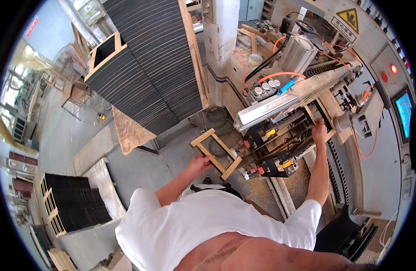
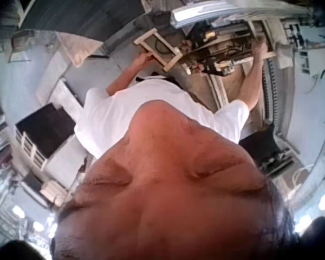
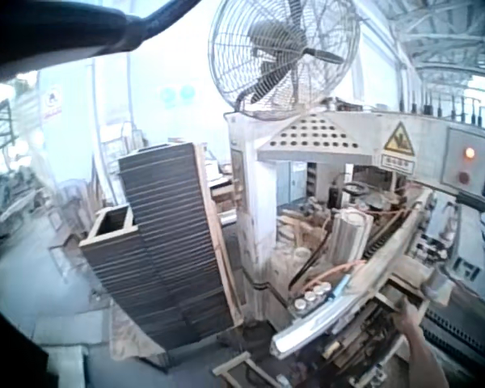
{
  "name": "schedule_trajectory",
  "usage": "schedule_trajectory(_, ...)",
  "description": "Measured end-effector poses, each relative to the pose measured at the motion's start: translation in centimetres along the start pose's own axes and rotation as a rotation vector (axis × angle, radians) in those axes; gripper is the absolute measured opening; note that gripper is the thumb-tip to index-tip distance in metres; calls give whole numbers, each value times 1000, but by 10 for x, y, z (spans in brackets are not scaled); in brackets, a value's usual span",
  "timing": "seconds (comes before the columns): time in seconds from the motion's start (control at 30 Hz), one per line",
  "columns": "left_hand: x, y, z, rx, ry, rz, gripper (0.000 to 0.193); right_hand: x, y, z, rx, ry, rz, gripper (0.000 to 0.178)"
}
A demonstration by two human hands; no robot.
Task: The person repeatedly picks up a small wooden frame, places it into a machine jig, and then removes it to place it on a stack. This cycle is performed multiple times throughout the clip.
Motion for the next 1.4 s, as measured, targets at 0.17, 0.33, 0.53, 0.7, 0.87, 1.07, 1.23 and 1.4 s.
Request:
schedule_trajectory(0.17, 24, 21, -17, 69, -24, 11, 26, 2, 2, 4, -79, 23, 86, 34)
schedule_trajectory(0.33, 22, 32, -58, 217, 9, 24, 26, 2, -14, -5, -122, 38, 81, 44)
schedule_trajectory(0.53, 9, 41, -63, 249, -16, 27, 26, 1, -7, -2, -134, 79, 84, 33)
schedule_trajectory(0.7, 13, 32, -23, 373, -154, -23, 25, 1, -7, 1, -132, 67, 119, 34)
schedule_trajectory(0.87, -14, -13, -26, 472, -219, -224, 24, -1, -8, 3, -130, 62, 95, 34)
schedule_trajectory(1.07, -92, -100, -34, 545, -162, -559, 27, -1, 3, 4, -118, 57, 99, 36)
schedule_trajectory(1.23, -196, -203, -69, 528, -47, -725, 28, -5, 1, 8, -177, 106, -13, 40)
schedule_trajectory(1.4, -319, -322, -41, 428, -141, -1079, 43, -7, 9, 10, -109, 34, -19, 37)
Point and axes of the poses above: each hand's wrist, its own x-axis towards the middle knuckle, its own z-axis out of the back of the hand, y = z × x, the point moved 9 cm from there along x, towards the middle knuckle, and after that the axes turned 1 degree about -y, right-handed, at the moved point
